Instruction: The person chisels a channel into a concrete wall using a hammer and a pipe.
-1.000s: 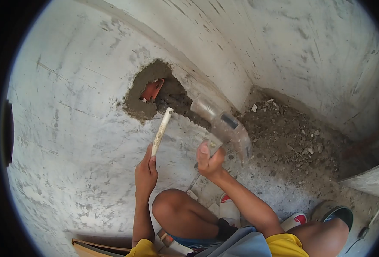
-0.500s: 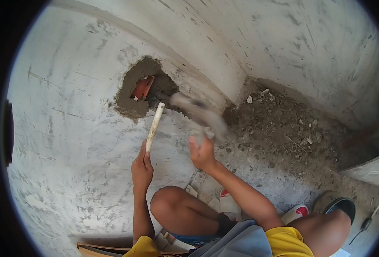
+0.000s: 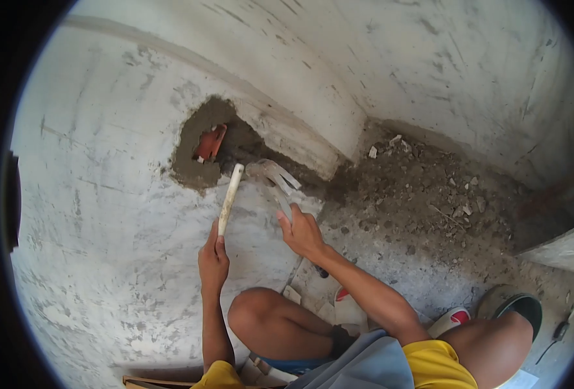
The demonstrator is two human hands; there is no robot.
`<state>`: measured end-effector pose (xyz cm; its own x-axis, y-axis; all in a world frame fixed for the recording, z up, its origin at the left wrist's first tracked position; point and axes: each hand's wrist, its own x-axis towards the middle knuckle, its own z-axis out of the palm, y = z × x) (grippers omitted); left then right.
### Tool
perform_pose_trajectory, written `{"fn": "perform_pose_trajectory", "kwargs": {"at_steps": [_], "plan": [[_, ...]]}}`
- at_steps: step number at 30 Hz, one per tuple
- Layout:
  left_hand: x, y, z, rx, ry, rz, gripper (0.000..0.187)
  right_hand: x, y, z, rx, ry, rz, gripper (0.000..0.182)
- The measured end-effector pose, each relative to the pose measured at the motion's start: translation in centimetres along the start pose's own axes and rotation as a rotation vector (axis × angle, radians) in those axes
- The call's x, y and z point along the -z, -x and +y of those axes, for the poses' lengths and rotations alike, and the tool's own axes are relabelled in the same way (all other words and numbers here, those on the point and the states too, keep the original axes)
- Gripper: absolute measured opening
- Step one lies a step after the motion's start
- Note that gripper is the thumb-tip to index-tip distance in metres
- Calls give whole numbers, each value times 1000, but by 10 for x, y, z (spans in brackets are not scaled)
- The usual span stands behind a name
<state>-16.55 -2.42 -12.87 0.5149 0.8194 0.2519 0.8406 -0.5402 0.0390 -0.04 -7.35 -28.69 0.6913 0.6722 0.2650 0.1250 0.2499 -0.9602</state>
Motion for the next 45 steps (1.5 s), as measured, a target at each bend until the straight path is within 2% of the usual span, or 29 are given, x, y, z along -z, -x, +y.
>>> {"fn": "perform_pose_trajectory", "kwargs": {"at_steps": [2,3,5,6,8,9,11,12,14,17,18,20,21,24,26,30,32,33,35,36,38,39,40,41,42,45], "plan": [[-5,2,-7,-34,39,28,42,6,3,-4,103,-181,99,30],[-2,3,-6,-26,31,20,42,3,9,-2,92,-187,93,30],[4,1,3,63,3,-61,42,-4,19,2,147,-469,160,34],[5,3,-1,66,0,-63,42,-8,18,-1,143,-471,158,34],[-2,0,-9,-29,23,5,42,-13,10,-4,66,-192,48,44],[-7,0,-13,-43,29,5,42,-7,9,0,71,-185,61,44],[-11,-4,-22,-111,17,62,42,0,7,4,-133,-63,-115,43],[-12,-10,-20,-115,19,78,42,2,2,3,-117,-63,-113,43],[-11,-4,-23,-13,7,-12,42,-6,17,-1,64,-340,154,42],[-9,-5,-23,-1,23,-21,42,-33,29,23,126,-516,181,45],[-8,-6,-23,-9,28,-19,42,-33,23,23,132,-512,186,45],[-10,-9,-25,-83,17,41,42,-30,11,24,47,-21,57,45],[-10,-9,-28,-99,12,40,42,-23,12,21,46,-25,73,45],[-13,-10,-36,-102,-30,60,41,-6,14,11,-63,-142,-61,42],[-13,-11,-32,-37,-14,15,41,-11,21,5,91,-402,178,41],[-21,-13,-40,-158,17,100,41,-17,13,-4,131,-356,261,42],[-21,-13,-43,-121,97,81,41,-5,6,5,-108,-60,-170,49],[-17,-14,-40,-130,96,89,41,-2,5,7,-100,-63,-163,49],[-12,-8,-34,-8,201,-38,40,2,7,10,-74,-142,-75,48],[-14,-3,-36,4,199,-40,40,3,10,14,-79,-144,-87,48],[-24,7,-37,-205,288,-54,38,13,3,4,-77,-450,-43,39],[-22,14,-27,-191,344,-101,38,17,-1,-5,-75,-448,-63,39],[-24,21,-25,-176,348,-86,38,22,-7,-16,-137,-585,-17,37],[-26,27,-23,-185,386,-148,38,26,-10,-24,-201,-719,30,38],[-28,33,-21,-197,423,-211,38,29,-11,-27,-194,-716,14,38],[-27,45,-15,-163,440,-209,39,42,-18,-30,-292,-853,-10,40]]}}
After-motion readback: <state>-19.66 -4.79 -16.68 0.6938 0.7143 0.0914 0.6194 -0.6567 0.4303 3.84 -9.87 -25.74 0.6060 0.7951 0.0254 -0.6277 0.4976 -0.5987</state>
